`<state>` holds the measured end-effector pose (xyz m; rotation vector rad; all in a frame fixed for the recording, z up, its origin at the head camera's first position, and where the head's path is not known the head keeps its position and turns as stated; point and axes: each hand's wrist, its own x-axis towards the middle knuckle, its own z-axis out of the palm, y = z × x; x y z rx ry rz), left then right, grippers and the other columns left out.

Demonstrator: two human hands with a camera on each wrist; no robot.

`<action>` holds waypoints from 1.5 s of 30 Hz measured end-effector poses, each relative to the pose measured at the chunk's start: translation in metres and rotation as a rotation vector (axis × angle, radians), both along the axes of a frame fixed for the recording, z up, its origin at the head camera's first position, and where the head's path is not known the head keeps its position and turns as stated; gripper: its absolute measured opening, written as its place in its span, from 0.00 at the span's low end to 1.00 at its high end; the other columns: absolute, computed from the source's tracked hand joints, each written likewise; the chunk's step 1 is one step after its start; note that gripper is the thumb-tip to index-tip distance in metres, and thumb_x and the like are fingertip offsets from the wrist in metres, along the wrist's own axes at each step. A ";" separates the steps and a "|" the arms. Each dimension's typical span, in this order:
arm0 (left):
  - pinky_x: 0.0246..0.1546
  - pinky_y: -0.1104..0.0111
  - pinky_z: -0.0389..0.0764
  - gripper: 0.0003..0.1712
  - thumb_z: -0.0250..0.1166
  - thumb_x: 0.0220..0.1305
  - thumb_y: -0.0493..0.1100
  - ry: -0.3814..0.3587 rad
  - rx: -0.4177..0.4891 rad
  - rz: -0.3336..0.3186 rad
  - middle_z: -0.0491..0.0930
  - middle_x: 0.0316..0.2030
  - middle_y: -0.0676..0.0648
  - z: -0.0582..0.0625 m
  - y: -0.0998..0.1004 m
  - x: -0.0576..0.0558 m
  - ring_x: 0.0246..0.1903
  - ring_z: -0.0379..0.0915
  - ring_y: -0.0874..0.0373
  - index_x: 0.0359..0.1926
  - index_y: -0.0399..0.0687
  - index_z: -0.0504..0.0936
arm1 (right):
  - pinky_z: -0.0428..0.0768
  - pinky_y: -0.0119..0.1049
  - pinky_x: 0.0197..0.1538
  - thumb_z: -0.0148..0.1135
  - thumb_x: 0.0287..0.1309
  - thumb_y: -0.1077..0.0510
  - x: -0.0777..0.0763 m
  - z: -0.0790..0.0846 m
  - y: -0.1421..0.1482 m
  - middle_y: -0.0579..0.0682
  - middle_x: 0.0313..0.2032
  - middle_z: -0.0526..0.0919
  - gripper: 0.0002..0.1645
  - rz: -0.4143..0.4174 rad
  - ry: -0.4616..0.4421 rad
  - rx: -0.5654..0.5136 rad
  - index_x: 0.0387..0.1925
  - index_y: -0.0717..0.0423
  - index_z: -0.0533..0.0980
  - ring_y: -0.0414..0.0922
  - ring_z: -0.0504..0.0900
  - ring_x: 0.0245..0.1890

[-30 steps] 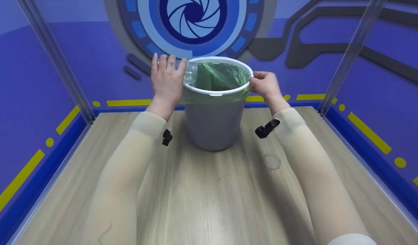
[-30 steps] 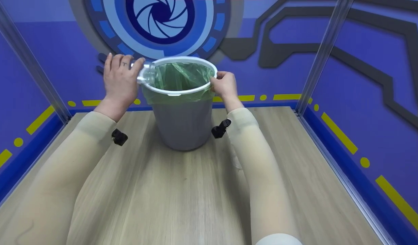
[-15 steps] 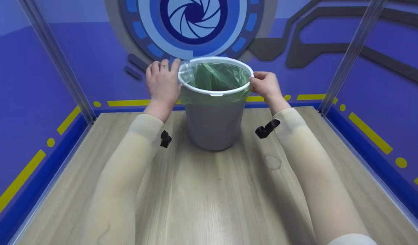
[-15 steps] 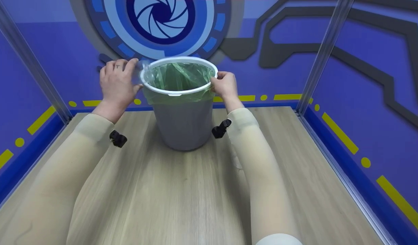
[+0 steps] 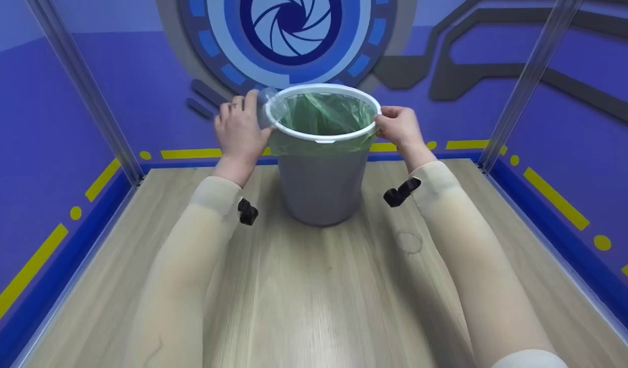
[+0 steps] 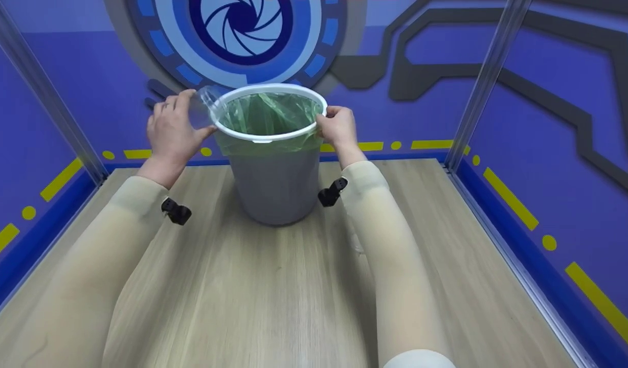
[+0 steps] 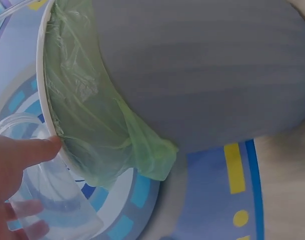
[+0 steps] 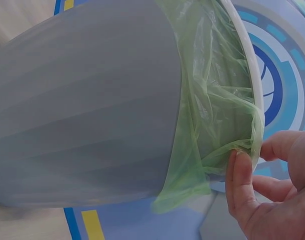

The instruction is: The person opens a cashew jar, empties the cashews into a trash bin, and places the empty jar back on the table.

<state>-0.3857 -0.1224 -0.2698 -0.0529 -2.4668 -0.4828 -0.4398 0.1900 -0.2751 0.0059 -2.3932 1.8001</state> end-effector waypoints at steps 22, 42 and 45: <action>0.63 0.55 0.77 0.46 0.80 0.55 0.53 0.026 0.710 -0.301 0.77 0.61 0.41 -0.057 0.008 0.030 0.62 0.75 0.47 0.68 0.47 0.67 | 0.81 0.21 0.36 0.54 0.69 0.62 -0.002 -0.002 0.001 0.65 0.66 0.76 0.32 0.005 0.011 -0.016 0.71 0.69 0.66 0.37 0.78 0.34; 0.64 0.51 0.75 0.42 0.79 0.57 0.45 -0.064 0.832 -0.571 0.78 0.60 0.45 -0.116 0.042 0.085 0.61 0.75 0.50 0.68 0.47 0.67 | 0.81 0.21 0.35 0.54 0.69 0.63 -0.002 -0.002 0.000 0.66 0.65 0.76 0.30 0.009 0.026 -0.039 0.69 0.70 0.69 0.36 0.79 0.34; 0.66 0.50 0.74 0.42 0.79 0.57 0.43 -0.099 0.853 -0.617 0.77 0.61 0.45 -0.127 0.046 0.093 0.63 0.72 0.50 0.68 0.47 0.66 | 0.81 0.21 0.35 0.54 0.69 0.63 -0.001 -0.002 0.000 0.66 0.65 0.76 0.30 0.007 0.023 -0.046 0.70 0.70 0.68 0.36 0.80 0.34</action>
